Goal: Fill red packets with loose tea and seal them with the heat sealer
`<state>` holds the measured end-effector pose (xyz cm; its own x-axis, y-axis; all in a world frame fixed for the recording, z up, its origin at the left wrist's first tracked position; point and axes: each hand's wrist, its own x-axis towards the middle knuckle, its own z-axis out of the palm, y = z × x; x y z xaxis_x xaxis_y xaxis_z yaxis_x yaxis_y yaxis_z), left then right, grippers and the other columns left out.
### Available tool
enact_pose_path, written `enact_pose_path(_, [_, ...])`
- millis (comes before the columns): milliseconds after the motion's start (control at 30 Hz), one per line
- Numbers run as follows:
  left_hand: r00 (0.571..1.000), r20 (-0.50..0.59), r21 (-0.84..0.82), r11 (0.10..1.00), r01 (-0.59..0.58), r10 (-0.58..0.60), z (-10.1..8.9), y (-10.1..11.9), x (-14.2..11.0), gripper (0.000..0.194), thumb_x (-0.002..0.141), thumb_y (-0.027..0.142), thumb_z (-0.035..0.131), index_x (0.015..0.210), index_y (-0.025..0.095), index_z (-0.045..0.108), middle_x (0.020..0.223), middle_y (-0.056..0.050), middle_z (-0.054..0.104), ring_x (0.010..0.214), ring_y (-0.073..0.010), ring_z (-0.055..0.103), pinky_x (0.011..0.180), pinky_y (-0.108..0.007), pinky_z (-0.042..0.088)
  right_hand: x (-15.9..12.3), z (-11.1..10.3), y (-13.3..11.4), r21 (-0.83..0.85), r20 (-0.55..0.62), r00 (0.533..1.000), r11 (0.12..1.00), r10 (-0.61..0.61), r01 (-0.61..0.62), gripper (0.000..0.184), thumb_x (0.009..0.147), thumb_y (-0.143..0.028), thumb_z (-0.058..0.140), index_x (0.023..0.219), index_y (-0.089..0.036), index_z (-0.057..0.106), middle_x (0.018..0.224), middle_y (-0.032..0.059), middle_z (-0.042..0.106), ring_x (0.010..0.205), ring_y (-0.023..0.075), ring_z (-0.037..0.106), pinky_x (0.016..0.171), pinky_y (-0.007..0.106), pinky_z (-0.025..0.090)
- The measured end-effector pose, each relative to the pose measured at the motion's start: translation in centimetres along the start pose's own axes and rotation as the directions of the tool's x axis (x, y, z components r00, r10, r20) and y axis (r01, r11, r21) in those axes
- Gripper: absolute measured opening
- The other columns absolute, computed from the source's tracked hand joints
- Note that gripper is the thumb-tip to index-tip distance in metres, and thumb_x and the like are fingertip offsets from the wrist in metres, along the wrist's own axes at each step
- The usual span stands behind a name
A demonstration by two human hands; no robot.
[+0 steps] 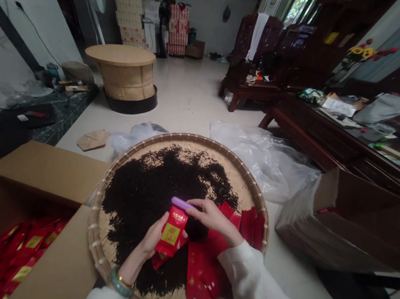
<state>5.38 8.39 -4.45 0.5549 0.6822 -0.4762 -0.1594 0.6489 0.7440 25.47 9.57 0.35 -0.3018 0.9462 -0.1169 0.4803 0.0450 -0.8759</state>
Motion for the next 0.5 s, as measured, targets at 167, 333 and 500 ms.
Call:
enact_pose_path(167, [0.999, -0.011, 0.003, 1.000, -0.031, 0.031, 0.1, 0.3, -0.1, 0.076, 0.069, 0.077, 0.051, 0.076, 0.004, 0.070, 0.066, -0.013, 0.069, 0.050, -0.0159, 0.060, 0.053, -0.025, 0.047, -0.1, -0.7, 0.5, 0.134, 0.052, 0.990, 0.981, 0.131, -0.137, 0.055, 0.081, -0.053, 0.054, 0.116, -0.011, 0.063, 0.096, 0.0080, 0.068, 0.072, 0.0174, 0.059, 0.060, 0.026, 0.043])
enact_pose_path(333, [1.000, -0.001, 0.022, 1.000, -0.018, 0.018, -0.1, -0.2, 0.1, 0.076, 0.072, 0.076, 0.050, 0.083, 0.004, 0.069, 0.077, -0.016, 0.071, 0.052, -0.0165, 0.062, 0.052, -0.026, 0.048, 0.0, -0.3, -0.1, 0.068, 0.064, 0.997, 0.997, 0.043, -0.048, 0.049, 0.081, -0.050, 0.057, 0.111, -0.013, 0.068, 0.101, 0.0051, 0.069, 0.089, 0.0211, 0.060, 0.073, 0.027, 0.045])
enact_pose_path(500, [0.999, -0.046, -0.035, 0.999, -0.026, 0.024, -0.4, -0.4, 0.5, 0.073, 0.067, 0.072, 0.060, 0.096, 0.005, 0.067, 0.086, -0.017, 0.072, 0.064, -0.0222, 0.067, 0.060, -0.031, 0.051, 0.4, 0.5, 0.1, 0.042, 0.065, 0.998, 0.999, 0.013, -0.015, 0.046, 0.083, -0.050, 0.054, 0.107, -0.015, 0.070, 0.087, 0.0005, 0.070, 0.077, 0.0176, 0.060, 0.069, 0.024, 0.043])
